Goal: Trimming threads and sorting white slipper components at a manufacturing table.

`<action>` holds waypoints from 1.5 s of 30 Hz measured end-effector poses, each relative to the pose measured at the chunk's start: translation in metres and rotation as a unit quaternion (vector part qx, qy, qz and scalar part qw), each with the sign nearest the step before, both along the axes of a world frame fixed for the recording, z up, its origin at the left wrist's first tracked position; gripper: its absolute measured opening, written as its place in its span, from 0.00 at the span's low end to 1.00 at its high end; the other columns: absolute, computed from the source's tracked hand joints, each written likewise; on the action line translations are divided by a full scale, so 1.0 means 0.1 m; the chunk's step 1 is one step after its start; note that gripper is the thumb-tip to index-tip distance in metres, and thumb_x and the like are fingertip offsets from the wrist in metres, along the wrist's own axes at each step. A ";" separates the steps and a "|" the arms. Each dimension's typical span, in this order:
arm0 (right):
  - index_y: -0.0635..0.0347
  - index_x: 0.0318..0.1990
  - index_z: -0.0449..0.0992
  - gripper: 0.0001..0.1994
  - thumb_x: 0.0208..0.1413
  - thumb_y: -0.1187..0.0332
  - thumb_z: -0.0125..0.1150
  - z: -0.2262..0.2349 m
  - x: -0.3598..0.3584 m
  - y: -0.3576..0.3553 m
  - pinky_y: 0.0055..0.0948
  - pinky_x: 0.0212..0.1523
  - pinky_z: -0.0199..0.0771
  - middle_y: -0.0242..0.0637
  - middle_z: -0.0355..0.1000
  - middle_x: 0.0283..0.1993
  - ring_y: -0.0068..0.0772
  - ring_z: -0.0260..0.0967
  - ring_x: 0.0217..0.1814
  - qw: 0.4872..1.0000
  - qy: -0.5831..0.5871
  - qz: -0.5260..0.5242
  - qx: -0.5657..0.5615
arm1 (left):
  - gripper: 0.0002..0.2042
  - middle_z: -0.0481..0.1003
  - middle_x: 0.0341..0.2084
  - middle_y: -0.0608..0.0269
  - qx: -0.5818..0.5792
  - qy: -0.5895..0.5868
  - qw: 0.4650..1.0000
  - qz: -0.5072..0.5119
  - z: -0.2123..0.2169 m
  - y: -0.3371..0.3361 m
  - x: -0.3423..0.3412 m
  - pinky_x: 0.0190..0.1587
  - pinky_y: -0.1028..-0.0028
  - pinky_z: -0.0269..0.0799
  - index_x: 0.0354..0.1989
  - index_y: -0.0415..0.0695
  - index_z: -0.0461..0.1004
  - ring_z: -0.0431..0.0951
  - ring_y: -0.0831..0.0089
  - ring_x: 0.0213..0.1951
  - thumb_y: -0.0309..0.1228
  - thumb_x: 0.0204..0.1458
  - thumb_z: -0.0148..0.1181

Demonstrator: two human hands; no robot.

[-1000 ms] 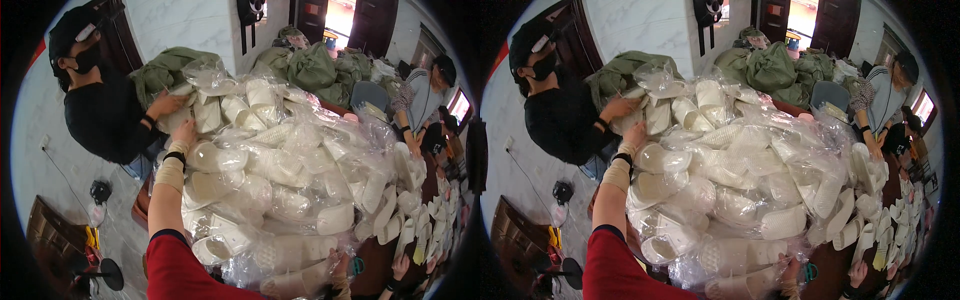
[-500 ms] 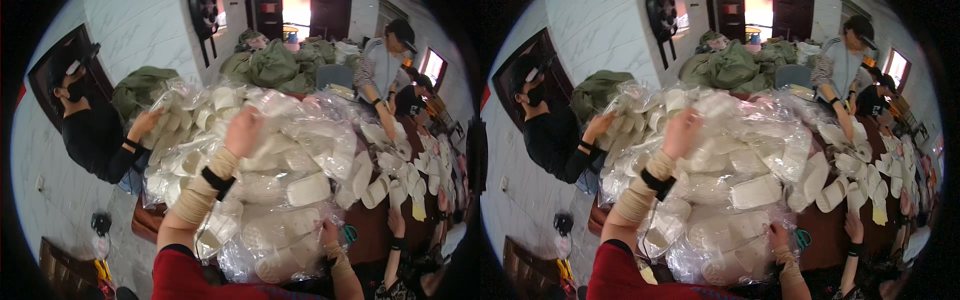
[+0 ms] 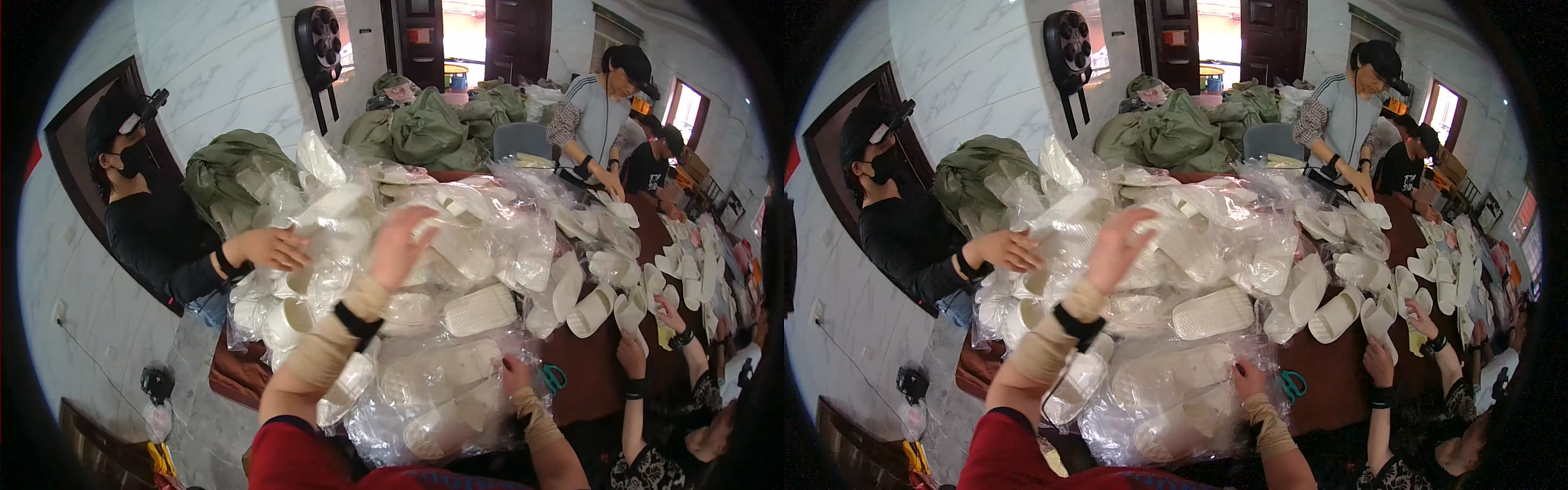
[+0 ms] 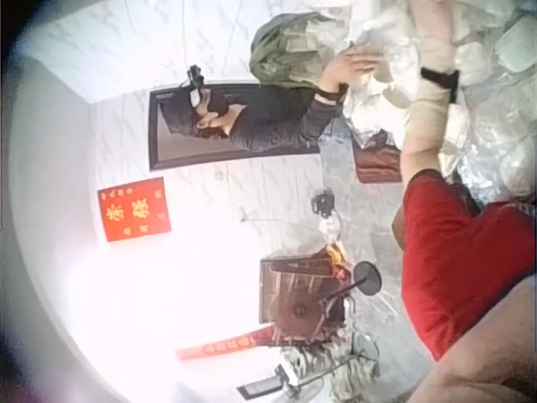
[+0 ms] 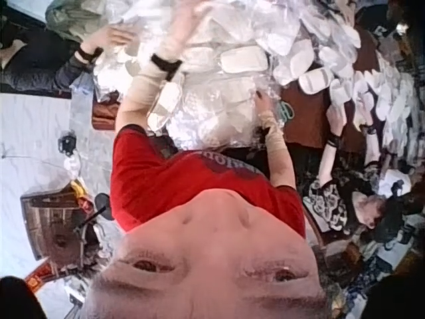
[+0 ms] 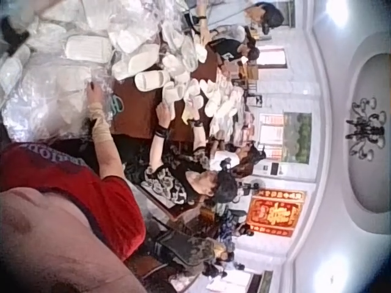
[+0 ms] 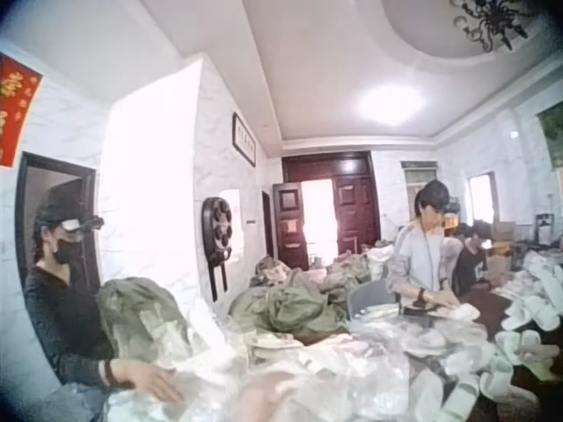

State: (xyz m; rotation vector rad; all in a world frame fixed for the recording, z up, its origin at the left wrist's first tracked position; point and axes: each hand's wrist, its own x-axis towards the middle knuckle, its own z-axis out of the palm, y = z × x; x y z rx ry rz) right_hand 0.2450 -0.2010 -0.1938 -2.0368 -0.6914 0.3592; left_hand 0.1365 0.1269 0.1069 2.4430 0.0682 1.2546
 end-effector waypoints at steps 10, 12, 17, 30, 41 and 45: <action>0.65 0.38 0.74 0.09 0.50 0.72 0.57 0.05 -0.04 0.01 0.31 0.33 0.70 0.46 0.74 0.28 0.35 0.71 0.29 0.998 -0.041 0.030 -0.023 | 0.30 0.77 0.27 0.51 -0.045 0.078 0.996 0.024 1.00 1.29 0.68 0.32 0.62 0.71 0.61 0.60 0.64 0.76 0.57 0.25 0.33 0.46 0.61; 0.67 0.33 0.72 0.05 0.49 0.77 0.50 -0.05 0.02 0.04 0.31 0.30 0.65 0.45 0.70 0.25 0.32 0.64 0.25 0.996 -0.068 0.034 -0.040 | 0.29 0.78 0.31 0.53 -0.005 0.077 0.992 0.097 1.14 1.30 1.09 0.35 0.66 0.74 0.60 0.58 0.65 0.78 0.60 0.29 0.34 0.45 0.63; 0.66 0.29 0.71 0.05 0.52 0.77 0.47 -0.19 0.10 -0.04 0.29 0.27 0.60 0.41 0.67 0.22 0.26 0.57 0.25 0.997 -0.072 -0.023 0.028 | 0.29 0.75 0.45 0.51 -0.109 0.135 0.982 0.075 0.81 1.10 1.05 0.51 0.62 0.69 0.59 0.57 0.65 0.75 0.58 0.48 0.38 0.45 0.64; 0.66 0.30 0.72 0.11 0.53 0.66 0.65 0.33 -0.13 0.06 0.26 0.29 0.63 0.28 0.68 0.25 0.17 0.58 0.30 0.995 0.085 -0.019 0.058 | 0.40 0.64 0.56 0.58 0.149 0.195 0.842 0.480 -0.09 2.59 -0.70 0.61 0.45 0.50 0.65 0.59 0.56 0.54 0.53 0.64 0.52 0.41 0.65; 0.63 0.40 0.72 0.09 0.54 0.71 0.62 0.14 -0.09 0.04 0.23 0.27 0.64 0.26 0.70 0.31 0.19 0.63 0.30 0.974 0.201 -0.017 0.102 | 0.03 0.73 0.27 0.60 0.198 0.179 0.960 0.090 -0.73 1.84 0.25 0.40 0.63 0.70 0.26 0.45 0.73 0.74 0.60 0.37 0.29 0.46 0.55; 0.65 0.43 0.72 0.12 0.53 0.71 0.63 0.21 -0.06 0.03 0.25 0.32 0.66 0.30 0.70 0.37 0.22 0.64 0.34 0.991 0.125 0.006 0.049 | 0.04 0.72 0.25 0.61 0.070 0.170 0.981 -0.065 -0.41 1.66 0.04 0.40 0.65 0.68 0.26 0.42 0.70 0.73 0.59 0.37 0.29 0.50 0.54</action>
